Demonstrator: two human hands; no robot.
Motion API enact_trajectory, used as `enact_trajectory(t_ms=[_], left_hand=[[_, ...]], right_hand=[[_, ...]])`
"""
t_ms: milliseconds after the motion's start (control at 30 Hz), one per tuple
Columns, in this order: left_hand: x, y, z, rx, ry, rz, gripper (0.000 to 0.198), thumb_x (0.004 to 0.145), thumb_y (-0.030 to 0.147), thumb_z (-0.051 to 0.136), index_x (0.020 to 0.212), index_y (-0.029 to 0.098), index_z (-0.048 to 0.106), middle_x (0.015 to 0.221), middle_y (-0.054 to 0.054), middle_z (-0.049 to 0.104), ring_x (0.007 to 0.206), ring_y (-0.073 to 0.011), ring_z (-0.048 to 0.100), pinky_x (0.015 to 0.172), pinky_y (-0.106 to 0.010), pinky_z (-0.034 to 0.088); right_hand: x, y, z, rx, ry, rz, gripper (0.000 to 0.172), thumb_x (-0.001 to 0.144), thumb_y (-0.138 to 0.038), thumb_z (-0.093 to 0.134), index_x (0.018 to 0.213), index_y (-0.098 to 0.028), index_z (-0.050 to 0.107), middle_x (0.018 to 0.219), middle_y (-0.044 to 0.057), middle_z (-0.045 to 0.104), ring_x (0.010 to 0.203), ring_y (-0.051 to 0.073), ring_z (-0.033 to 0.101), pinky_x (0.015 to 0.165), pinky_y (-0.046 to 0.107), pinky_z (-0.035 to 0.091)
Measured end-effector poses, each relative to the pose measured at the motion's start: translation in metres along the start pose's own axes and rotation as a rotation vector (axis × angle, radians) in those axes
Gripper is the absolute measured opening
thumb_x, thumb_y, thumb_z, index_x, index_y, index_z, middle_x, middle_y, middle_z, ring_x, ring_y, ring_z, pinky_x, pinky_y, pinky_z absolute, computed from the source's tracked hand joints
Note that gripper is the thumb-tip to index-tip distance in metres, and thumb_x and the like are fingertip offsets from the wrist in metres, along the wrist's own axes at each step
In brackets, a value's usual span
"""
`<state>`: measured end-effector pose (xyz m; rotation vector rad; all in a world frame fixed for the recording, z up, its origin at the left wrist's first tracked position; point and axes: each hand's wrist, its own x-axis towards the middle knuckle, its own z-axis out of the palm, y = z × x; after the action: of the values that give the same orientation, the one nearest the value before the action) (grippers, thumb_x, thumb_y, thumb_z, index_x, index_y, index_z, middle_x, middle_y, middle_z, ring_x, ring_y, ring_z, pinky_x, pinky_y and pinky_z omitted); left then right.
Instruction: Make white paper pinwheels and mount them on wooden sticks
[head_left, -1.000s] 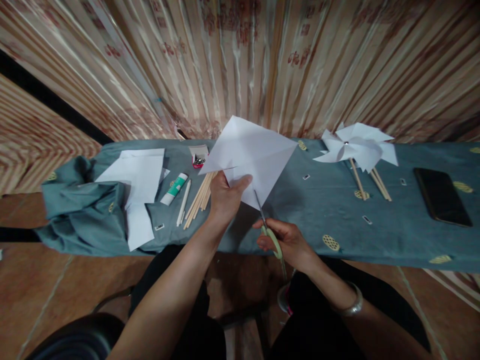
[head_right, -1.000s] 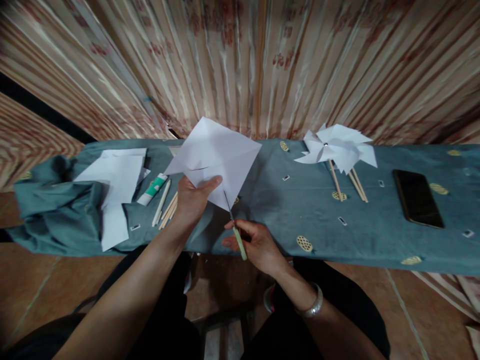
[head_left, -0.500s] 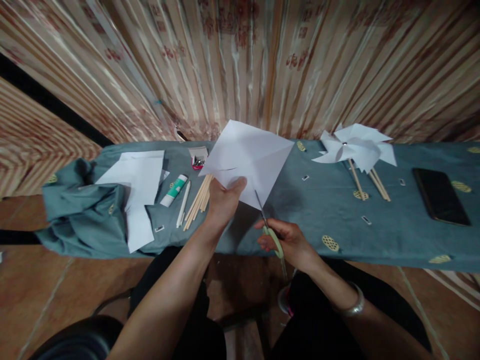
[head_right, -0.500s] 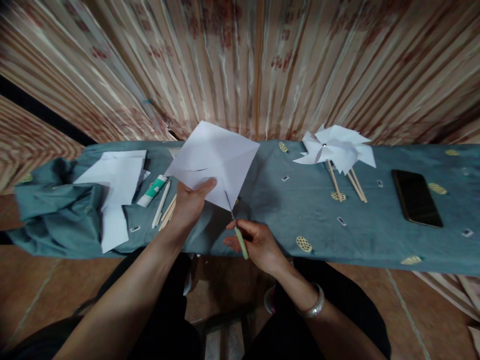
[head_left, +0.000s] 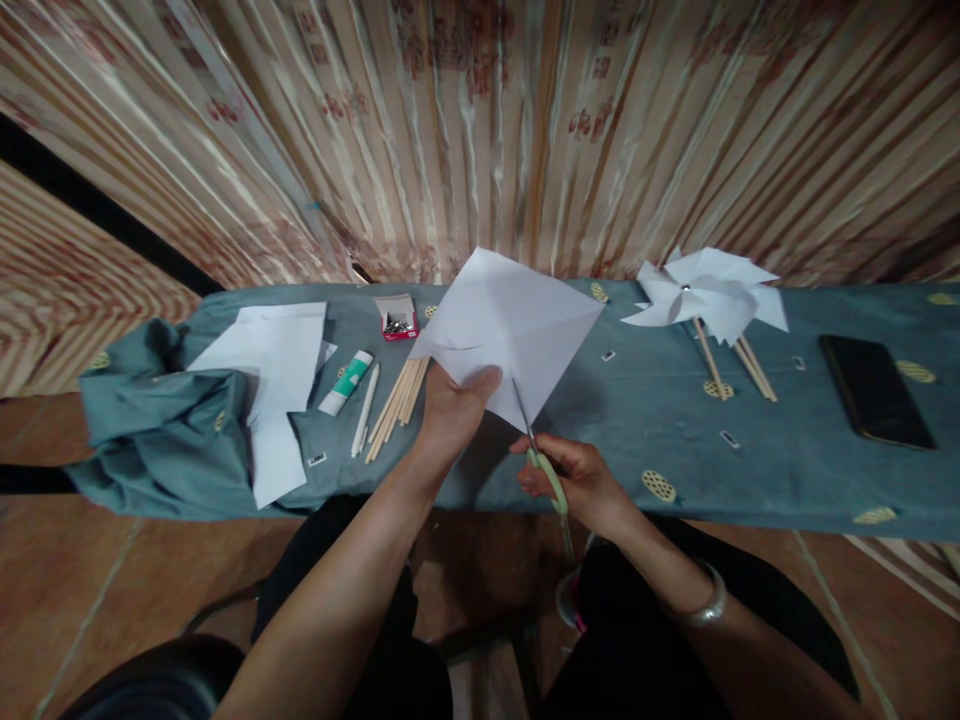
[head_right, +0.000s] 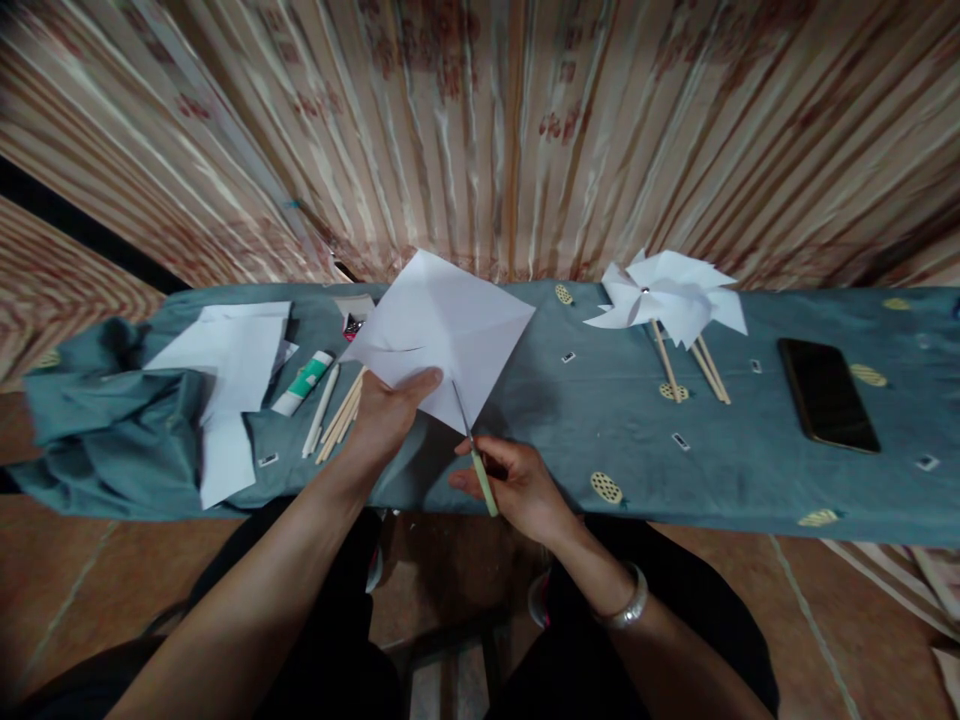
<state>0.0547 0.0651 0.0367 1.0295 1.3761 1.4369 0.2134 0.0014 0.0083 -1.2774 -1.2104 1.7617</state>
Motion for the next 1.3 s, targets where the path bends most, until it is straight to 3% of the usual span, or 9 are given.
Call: enact_trajectory(t_ms=[1100,1300], left_hand=[[-0.0014,-0.0053,-0.0003,-0.042,-0.037,-0.034,0.014,0.062,0.027,0.075,0.071,0.02,0.068,0.077,-0.004,0.072,0.069,-0.0202,0.066,0.067,-0.034,0.054],[-0.005,-0.0036,0.001,-0.053,-0.048,-0.062,0.014,0.061,0.027,0.074,0.07,0.019,0.067,0.074,-0.003,0.07,0.067,-0.0183,0.063,0.067,-0.031,0.053]], right_hand=[[0.0018,-0.0053,0.0044,0.102,0.077,0.036,0.042,0.052,-0.042,0.088,0.082,-0.019,0.07,0.057,-0.005,0.064,0.05,0.01,0.057,0.049,0.023,0.046],[0.0023,-0.0005,0.0014,0.071,0.076,0.016,0.047,0.054,-0.046,0.087,0.089,-0.018,0.07,0.059,-0.004,0.064,0.052,0.011,0.057,0.05,0.024,0.045]])
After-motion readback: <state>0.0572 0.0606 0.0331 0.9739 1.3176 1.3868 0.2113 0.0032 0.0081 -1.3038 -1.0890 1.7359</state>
